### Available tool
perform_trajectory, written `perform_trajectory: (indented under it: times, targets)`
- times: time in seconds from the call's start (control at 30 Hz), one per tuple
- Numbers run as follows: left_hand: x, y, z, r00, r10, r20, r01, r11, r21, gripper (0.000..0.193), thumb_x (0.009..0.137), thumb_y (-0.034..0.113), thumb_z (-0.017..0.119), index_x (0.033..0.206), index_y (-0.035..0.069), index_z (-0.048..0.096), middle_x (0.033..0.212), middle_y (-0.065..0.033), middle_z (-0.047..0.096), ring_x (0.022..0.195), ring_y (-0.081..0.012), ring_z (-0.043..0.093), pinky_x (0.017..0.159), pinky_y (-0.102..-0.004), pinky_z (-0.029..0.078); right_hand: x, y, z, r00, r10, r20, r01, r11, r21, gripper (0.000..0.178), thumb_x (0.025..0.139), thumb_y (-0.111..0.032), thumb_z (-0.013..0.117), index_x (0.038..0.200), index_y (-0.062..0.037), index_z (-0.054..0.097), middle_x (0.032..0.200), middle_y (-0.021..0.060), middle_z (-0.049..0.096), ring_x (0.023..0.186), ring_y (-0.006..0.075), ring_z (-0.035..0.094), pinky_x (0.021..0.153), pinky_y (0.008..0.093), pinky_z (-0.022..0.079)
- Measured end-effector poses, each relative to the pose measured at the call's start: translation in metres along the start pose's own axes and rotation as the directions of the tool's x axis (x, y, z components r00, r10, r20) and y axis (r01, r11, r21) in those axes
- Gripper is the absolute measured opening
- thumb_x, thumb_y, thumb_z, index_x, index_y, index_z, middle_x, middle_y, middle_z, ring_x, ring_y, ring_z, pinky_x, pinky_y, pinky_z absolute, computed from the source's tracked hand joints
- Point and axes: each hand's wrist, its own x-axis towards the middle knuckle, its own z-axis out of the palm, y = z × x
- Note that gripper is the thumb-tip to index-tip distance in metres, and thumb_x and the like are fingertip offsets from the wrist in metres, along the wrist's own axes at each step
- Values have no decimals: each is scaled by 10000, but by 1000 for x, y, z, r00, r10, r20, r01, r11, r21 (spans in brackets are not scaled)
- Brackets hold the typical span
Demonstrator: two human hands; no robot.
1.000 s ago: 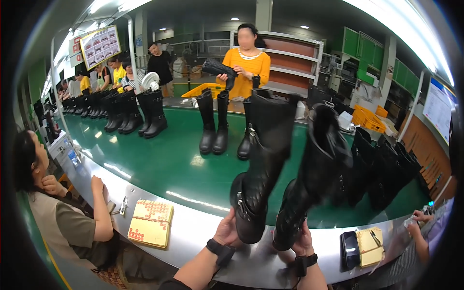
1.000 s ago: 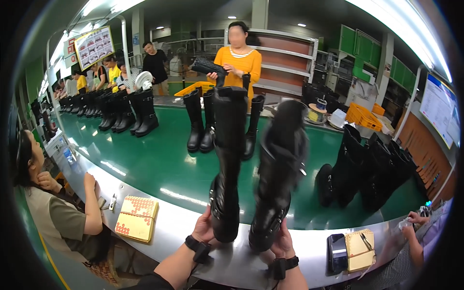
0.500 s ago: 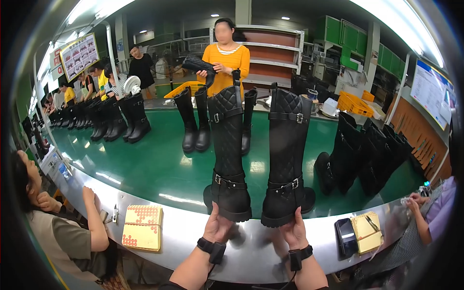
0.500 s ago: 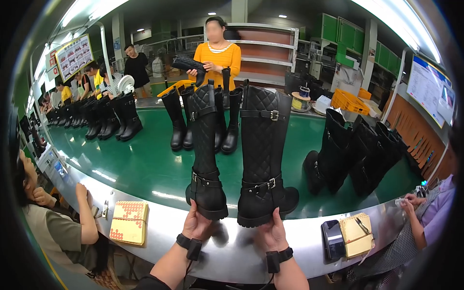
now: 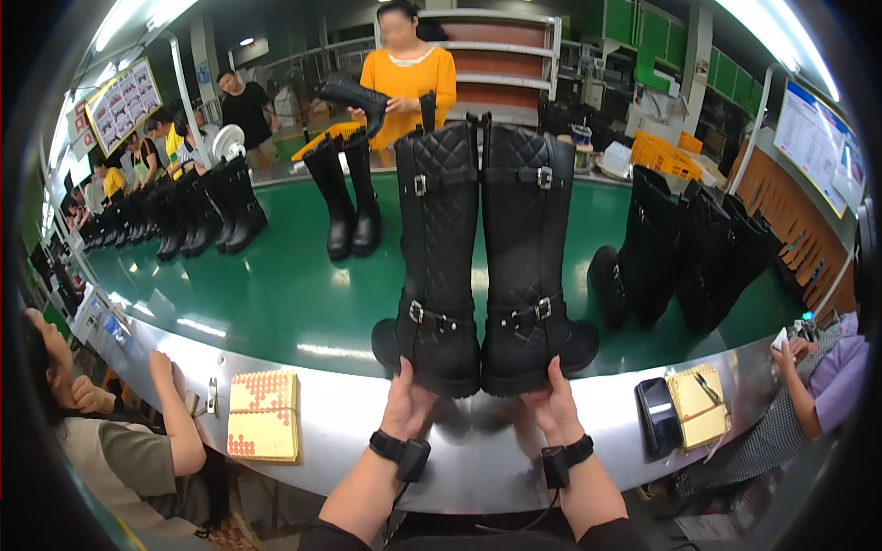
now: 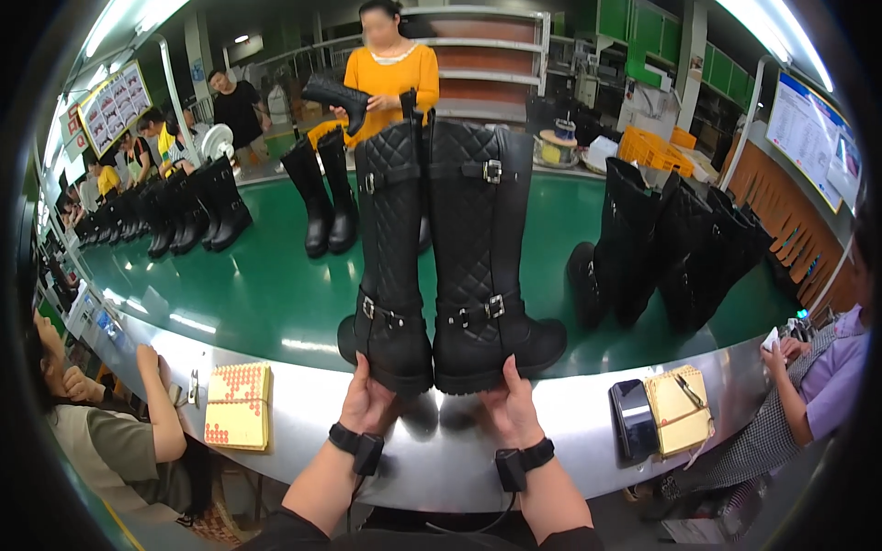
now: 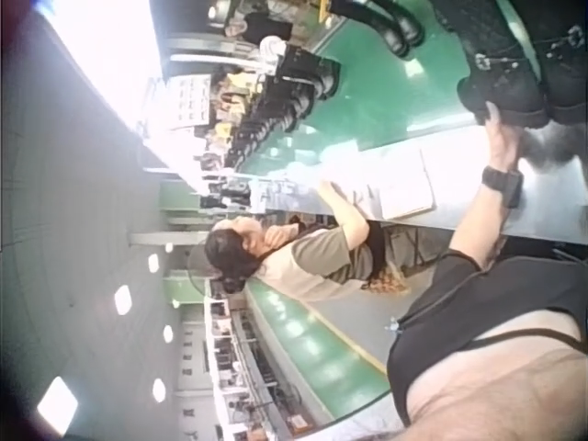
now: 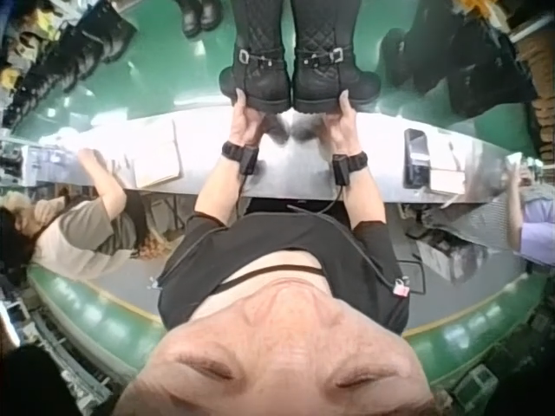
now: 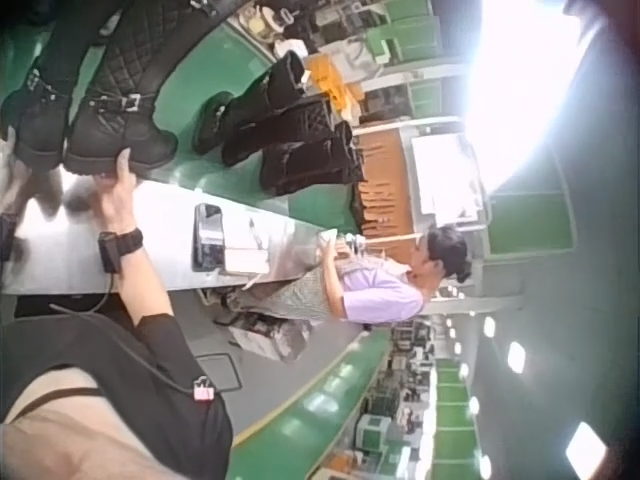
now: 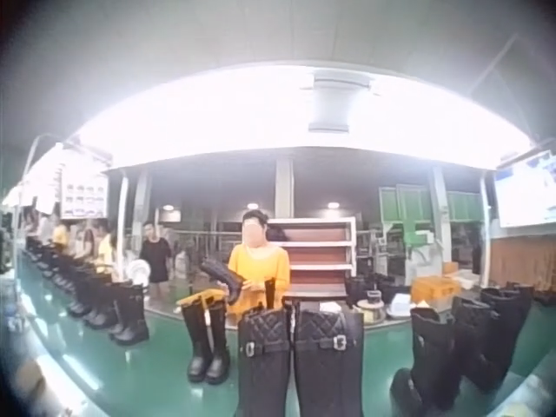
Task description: Inspecting and checking zippers on newly manufactured boots on a factory production line.
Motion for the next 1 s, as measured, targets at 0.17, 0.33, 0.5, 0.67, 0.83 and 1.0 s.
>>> perform_trajectory:
  times: [0.17,0.33,0.5,0.67,0.83,1.0]
  targets:
    - [2,-2,-5,1000,-6,-17,6,1000,-8,617,914,446,555,1406,153,324,1395,-51,455,1257,-234,457,1004,-422,389,1,1,0,997,15,-72,-16,1000,-5,578,929,-422,547,1361,-63,409,1348,105,502,1235,270,485,1040,446,387]
    - [3,-1,-8,999,-20,-28,20,1000,-4,611,904,446,574,1391,167,333,1370,-30,474,1217,-215,485,954,-387,411,0,2,3,999,9,-34,-9,1000,1,570,926,-424,555,1350,-68,419,1336,99,510,1223,261,494,1030,439,402]
    - [3,-3,-10,997,-6,-72,6,1000,-4,613,906,442,575,1400,192,314,1395,-21,446,1248,-220,451,963,-420,394,0,3,0,998,-4,-70,3,1000,-16,544,937,-425,538,1334,-68,436,1328,90,517,1208,251,505,1028,425,408]
    - [2,-4,-7,999,21,-26,-22,999,-37,631,908,426,576,1418,195,286,1423,-39,410,1304,-255,395,1033,-511,337,0,5,-1,999,-25,-37,25,1000,3,536,945,-417,524,1346,-73,431,1330,89,522,1209,257,505,1018,423,407]
    - [1,-2,-3,999,46,7,-46,998,-50,661,887,398,615,1419,188,285,1416,-50,418,1298,-261,404,1049,-493,341,-1,3,0,998,-55,-27,56,998,12,547,935,-403,545,1347,-63,427,1325,93,527,1213,269,502,1023,446,395]
    - [0,-2,-2,998,62,18,-61,996,-59,671,884,369,625,1423,179,274,1409,-52,425,1293,-263,411,1065,-483,330,-2,4,-3,996,-68,-64,67,998,-3,554,917,-395,577,1343,-71,436,1320,93,531,1212,277,501,1022,460,393]
